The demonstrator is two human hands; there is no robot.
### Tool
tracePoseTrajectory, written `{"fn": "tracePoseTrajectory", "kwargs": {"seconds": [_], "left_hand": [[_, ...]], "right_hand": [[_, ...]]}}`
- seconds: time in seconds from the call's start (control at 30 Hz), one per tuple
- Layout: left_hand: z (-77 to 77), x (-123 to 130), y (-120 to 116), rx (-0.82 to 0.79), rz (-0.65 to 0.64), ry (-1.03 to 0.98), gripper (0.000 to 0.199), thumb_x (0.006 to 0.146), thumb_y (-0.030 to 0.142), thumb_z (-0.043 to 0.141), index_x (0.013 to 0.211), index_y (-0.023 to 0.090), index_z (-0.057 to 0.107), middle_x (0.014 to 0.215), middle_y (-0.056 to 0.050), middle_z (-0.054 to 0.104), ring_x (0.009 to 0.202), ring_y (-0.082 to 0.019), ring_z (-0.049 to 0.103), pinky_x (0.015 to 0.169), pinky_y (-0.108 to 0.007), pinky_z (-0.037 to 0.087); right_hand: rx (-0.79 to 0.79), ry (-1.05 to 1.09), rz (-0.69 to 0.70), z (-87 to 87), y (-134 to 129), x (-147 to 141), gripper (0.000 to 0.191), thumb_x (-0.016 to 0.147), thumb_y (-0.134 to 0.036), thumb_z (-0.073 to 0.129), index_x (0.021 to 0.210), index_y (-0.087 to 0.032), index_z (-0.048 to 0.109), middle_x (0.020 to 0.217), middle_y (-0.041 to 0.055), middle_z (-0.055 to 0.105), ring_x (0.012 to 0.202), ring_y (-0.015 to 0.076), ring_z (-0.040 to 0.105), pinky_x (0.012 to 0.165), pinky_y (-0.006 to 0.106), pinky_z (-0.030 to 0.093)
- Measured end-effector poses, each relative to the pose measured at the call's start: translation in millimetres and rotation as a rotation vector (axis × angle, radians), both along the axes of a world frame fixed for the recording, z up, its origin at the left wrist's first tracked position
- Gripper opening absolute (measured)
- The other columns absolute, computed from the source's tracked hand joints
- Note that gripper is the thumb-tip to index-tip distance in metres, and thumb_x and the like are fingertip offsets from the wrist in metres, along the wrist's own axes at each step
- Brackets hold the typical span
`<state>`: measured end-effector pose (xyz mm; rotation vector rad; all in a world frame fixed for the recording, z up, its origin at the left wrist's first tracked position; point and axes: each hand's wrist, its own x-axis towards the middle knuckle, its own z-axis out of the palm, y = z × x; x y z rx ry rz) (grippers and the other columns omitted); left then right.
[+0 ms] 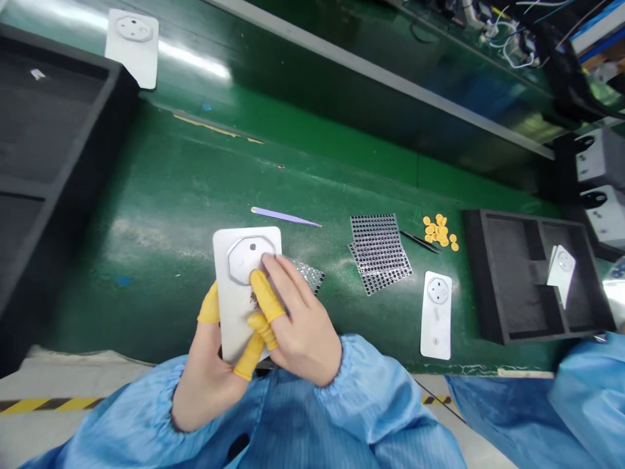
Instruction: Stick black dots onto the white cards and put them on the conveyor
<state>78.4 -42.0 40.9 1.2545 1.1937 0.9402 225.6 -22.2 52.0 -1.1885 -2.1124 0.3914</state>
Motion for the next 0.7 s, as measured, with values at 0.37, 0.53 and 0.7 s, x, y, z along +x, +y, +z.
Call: {"fn": "tracePoseTrajectory", "kwargs": {"seconds": [0.37,0.53,0.7], "left_hand": [[22.9,-9.3,27.5,-0.29,-0.058,-0.375,0.041,0.079,0.024,0.07,0.118,0.02,0.059,0.102,-0.009,0.073,0.079,-0.022,0.072,0.066,-0.028,0.061],[27.9,-6.3,45.3,-0.223,0.162,-0.23,0.012,0.069,0.021,0.077,0.08,0.018,0.074,0.072,-0.001,0.072,0.058,-0.013,0.064,0.053,-0.02,0.054],[24.4,-6.9,44.7,-0.05,0.208,-0.19,0.012,0.064,0.014,0.077,0.075,0.018,0.076,0.073,-0.002,0.073,0.059,-0.014,0.063,0.054,-0.022,0.053]], "right_hand": [[-0.362,0.909,-0.402,-9.2,9.9,-15.0,0.034,0.081,-0.019,0.067,0.114,-0.025,0.065,0.091,0.0014,0.075,0.078,0.0154,0.072,0.068,0.027,0.063],[-0.408,0.954,-0.437,-1.7,5.4,-21.1,0.023,0.075,-0.015,0.071,0.097,-0.023,0.072,0.084,-0.0002,0.075,0.071,0.0144,0.072,0.065,0.025,0.063],[-0.417,0.968,-0.409,0.6,1.7,-23.6,0.022,0.074,-0.01,0.07,0.092,-0.022,0.073,0.083,-0.0003,0.076,0.07,0.015,0.073,0.066,0.024,0.064]]}}
